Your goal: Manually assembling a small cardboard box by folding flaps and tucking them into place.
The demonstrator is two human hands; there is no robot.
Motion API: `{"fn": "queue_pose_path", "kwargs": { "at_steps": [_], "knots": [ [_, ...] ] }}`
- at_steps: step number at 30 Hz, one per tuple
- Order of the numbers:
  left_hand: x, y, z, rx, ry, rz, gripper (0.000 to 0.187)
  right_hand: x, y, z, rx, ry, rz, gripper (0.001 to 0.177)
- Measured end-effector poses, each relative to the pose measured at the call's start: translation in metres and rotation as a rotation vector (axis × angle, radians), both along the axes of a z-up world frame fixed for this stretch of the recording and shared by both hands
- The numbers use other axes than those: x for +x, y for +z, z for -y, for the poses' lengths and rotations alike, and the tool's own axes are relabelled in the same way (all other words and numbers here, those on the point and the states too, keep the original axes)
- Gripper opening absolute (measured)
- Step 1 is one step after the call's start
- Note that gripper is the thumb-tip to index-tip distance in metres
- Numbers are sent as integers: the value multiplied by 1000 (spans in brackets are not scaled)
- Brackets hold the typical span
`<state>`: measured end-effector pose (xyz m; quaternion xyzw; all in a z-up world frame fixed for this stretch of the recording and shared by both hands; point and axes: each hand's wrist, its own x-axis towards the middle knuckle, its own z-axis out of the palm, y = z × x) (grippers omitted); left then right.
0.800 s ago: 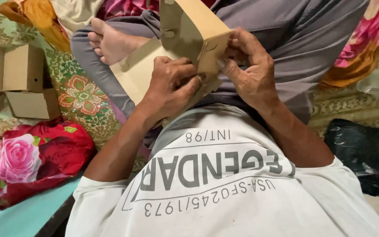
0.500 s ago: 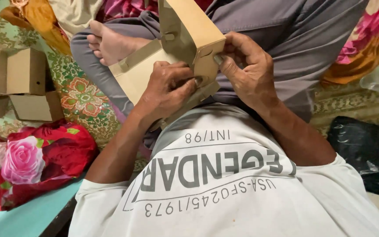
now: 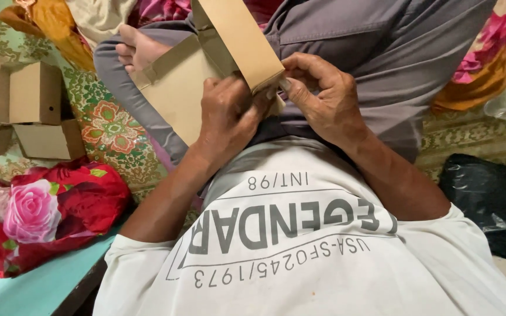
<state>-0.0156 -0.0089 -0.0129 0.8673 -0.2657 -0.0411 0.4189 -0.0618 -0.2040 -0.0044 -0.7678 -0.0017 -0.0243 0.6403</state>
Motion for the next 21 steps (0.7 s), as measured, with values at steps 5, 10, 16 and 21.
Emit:
{"fn": "queue_pose_path", "kwargs": {
  "at_steps": [5, 10, 16, 21],
  "knots": [
    [-2, -15, 2, -39, -18, 136, 39, 0, -3, 2, -32, 26, -50, 19],
    [1, -15, -3, -49, 19, 37, 47, -2, -8, 3, -21, 47, -79, 20],
    [13, 2, -7, 14, -66, 193, 39, -1, -14, 7, 81, -13, -72, 27],
    [9, 9, -1, 385, -215, 400, 15, 0, -12, 12, 219, -165, -148, 32]
  ]
}}
